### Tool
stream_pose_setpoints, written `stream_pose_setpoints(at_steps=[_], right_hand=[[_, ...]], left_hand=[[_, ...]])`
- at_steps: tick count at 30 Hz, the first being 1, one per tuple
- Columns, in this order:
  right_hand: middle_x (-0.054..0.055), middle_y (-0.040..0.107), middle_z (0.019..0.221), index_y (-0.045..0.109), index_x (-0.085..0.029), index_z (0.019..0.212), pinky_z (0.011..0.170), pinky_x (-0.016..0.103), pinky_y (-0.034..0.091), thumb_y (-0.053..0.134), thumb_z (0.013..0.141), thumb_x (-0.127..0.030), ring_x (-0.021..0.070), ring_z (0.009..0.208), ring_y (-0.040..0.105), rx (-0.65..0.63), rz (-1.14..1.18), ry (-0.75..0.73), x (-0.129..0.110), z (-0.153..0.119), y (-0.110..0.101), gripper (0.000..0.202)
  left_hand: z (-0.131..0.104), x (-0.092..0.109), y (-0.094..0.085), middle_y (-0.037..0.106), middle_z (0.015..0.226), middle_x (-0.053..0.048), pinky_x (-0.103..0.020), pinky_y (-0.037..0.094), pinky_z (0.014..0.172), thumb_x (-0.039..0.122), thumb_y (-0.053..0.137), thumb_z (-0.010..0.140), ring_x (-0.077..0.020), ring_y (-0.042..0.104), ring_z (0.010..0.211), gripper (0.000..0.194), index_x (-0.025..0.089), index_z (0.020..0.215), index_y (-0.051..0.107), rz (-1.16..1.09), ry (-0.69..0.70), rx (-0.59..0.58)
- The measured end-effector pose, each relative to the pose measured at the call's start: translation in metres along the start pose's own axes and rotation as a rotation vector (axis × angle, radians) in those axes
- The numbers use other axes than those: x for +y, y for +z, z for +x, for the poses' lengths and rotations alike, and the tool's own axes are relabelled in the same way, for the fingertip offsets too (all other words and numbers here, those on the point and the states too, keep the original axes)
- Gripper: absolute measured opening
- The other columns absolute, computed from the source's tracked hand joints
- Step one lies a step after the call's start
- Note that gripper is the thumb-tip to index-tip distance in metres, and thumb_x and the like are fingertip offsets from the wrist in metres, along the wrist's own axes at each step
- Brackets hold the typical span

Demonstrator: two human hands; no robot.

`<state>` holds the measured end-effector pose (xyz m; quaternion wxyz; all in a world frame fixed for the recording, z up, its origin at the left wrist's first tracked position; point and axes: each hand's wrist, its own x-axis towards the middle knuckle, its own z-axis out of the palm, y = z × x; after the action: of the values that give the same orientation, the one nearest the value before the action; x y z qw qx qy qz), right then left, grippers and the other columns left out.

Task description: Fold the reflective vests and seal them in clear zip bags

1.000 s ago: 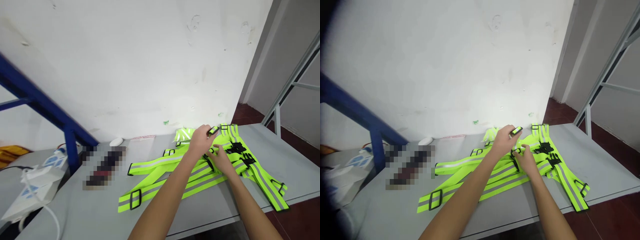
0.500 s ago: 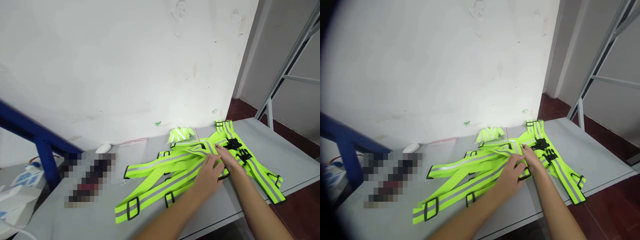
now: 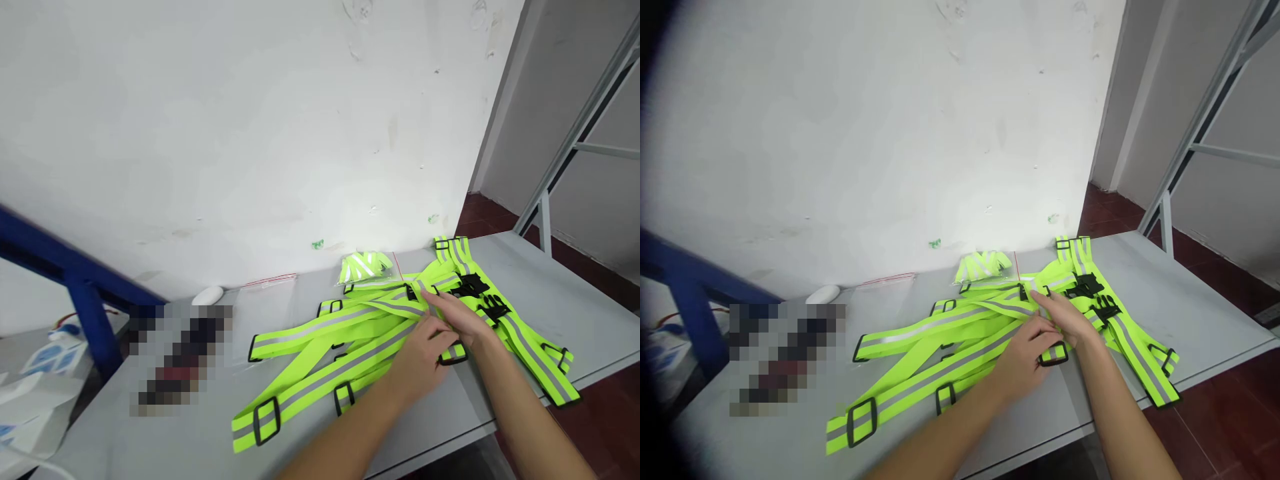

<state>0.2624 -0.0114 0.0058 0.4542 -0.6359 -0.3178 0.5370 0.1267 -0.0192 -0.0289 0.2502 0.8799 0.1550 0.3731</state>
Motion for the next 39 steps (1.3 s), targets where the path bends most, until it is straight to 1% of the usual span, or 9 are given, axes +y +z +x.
stream_pose_setpoints(at_steps=[6, 12, 14, 17, 20, 22, 31, 35, 39], right_hand=[[0.010, 0.071, 0.109, 0.062, -0.014, 0.115, 0.076, 0.030, 0.053, 0.073, 0.069, -0.048, 0.0271, 0.096, 0.066, 0.031, -0.132, -0.018, 0.001, 0.001, 0.005, 0.058], [0.013, 0.068, 0.118, 0.065, -0.013, 0.115, 0.091, 0.036, 0.048, 0.069, 0.072, -0.047, 0.0298, 0.112, 0.060, 0.078, -0.207, -0.144, -0.007, 0.007, 0.003, 0.055], [0.015, 0.064, 0.124, 0.062, -0.011, 0.120, 0.096, 0.038, 0.045, 0.070, 0.069, -0.049, 0.0317, 0.119, 0.056, 0.154, -0.261, -0.164, -0.014, 0.009, 0.002, 0.064], [0.018, 0.057, 0.132, 0.057, -0.010, 0.126, 0.101, 0.040, 0.041, 0.072, 0.066, -0.052, 0.0340, 0.126, 0.048, 0.241, -0.321, -0.181, -0.028, 0.007, 0.005, 0.075], [0.014, 0.064, 0.124, 0.060, -0.013, 0.120, 0.096, 0.039, 0.045, 0.066, 0.073, -0.051, 0.0309, 0.115, 0.058, 0.131, -0.298, -0.273, -0.044, -0.003, 0.013, 0.060], [0.011, 0.069, 0.114, 0.062, -0.015, 0.114, 0.089, 0.037, 0.049, 0.062, 0.078, -0.047, 0.0279, 0.104, 0.064, 0.066, -0.271, -0.347, -0.051, -0.013, 0.019, 0.048], [0.009, 0.070, 0.112, 0.062, -0.019, 0.111, 0.083, 0.034, 0.051, 0.058, 0.081, -0.051, 0.0278, 0.103, 0.063, 0.114, -0.335, -0.348, -0.058, -0.049, 0.030, 0.044], [0.010, 0.068, 0.113, 0.060, -0.018, 0.113, 0.089, 0.036, 0.047, 0.057, 0.080, -0.054, 0.0300, 0.111, 0.059, 0.132, -0.464, -0.332, -0.054, -0.052, 0.029, 0.049], [0.013, 0.064, 0.119, 0.059, -0.016, 0.117, 0.100, 0.041, 0.040, 0.057, 0.077, -0.059, 0.0330, 0.122, 0.051, 0.182, -0.532, -0.267, -0.046, -0.047, 0.026, 0.059]], left_hand=[[-0.003, 0.006, 0.005, 0.060, 0.089, -0.008, -0.045, 0.034, 0.105, 0.010, 0.041, 0.087, -0.0201, 0.056, 0.092, 0.023, 0.014, 0.098, 0.062, 0.318, 0.160, -0.272], [0.001, 0.044, -0.011, 0.062, 0.109, -0.012, -0.043, 0.036, 0.104, 0.029, 0.055, 0.086, -0.0267, 0.049, 0.111, 0.032, 0.011, 0.113, 0.057, 0.195, 0.003, -0.337], [0.002, 0.058, -0.017, 0.064, 0.099, -0.010, -0.037, 0.043, 0.093, 0.024, 0.052, 0.085, -0.0237, 0.054, 0.099, 0.021, 0.014, 0.100, 0.062, 0.023, -0.109, -0.255], [0.006, 0.071, -0.022, 0.063, 0.077, -0.006, -0.032, 0.046, 0.073, 0.025, 0.046, 0.087, -0.0180, 0.054, 0.074, 0.021, 0.016, 0.080, 0.064, -0.348, -0.478, -0.056], [0.012, 0.072, -0.024, 0.064, 0.083, -0.008, -0.031, 0.047, 0.065, 0.044, 0.049, 0.087, -0.0169, 0.055, 0.069, 0.033, 0.014, 0.087, 0.064, -0.909, -0.875, 0.172], [0.015, 0.071, -0.025, 0.065, 0.093, -0.012, -0.034, 0.049, 0.071, 0.053, 0.054, 0.082, -0.0196, 0.059, 0.078, 0.043, 0.012, 0.092, 0.063, -1.199, -0.999, 0.320], [0.026, 0.076, -0.019, 0.067, 0.082, -0.012, -0.035, 0.052, 0.074, 0.045, 0.072, 0.075, -0.0217, 0.064, 0.080, 0.038, 0.010, 0.088, 0.066, -1.581, -1.063, 0.617], [0.028, 0.070, -0.013, 0.067, 0.109, -0.010, -0.030, 0.053, 0.076, 0.031, 0.074, 0.076, -0.0215, 0.062, 0.100, 0.028, 0.015, 0.099, 0.068, -1.606, -0.975, 0.746], [0.032, 0.065, -0.007, 0.065, 0.119, -0.006, -0.025, 0.051, 0.071, 0.023, 0.071, 0.076, -0.0213, 0.059, 0.109, 0.022, 0.019, 0.098, 0.069, -1.655, -1.085, 0.882]])
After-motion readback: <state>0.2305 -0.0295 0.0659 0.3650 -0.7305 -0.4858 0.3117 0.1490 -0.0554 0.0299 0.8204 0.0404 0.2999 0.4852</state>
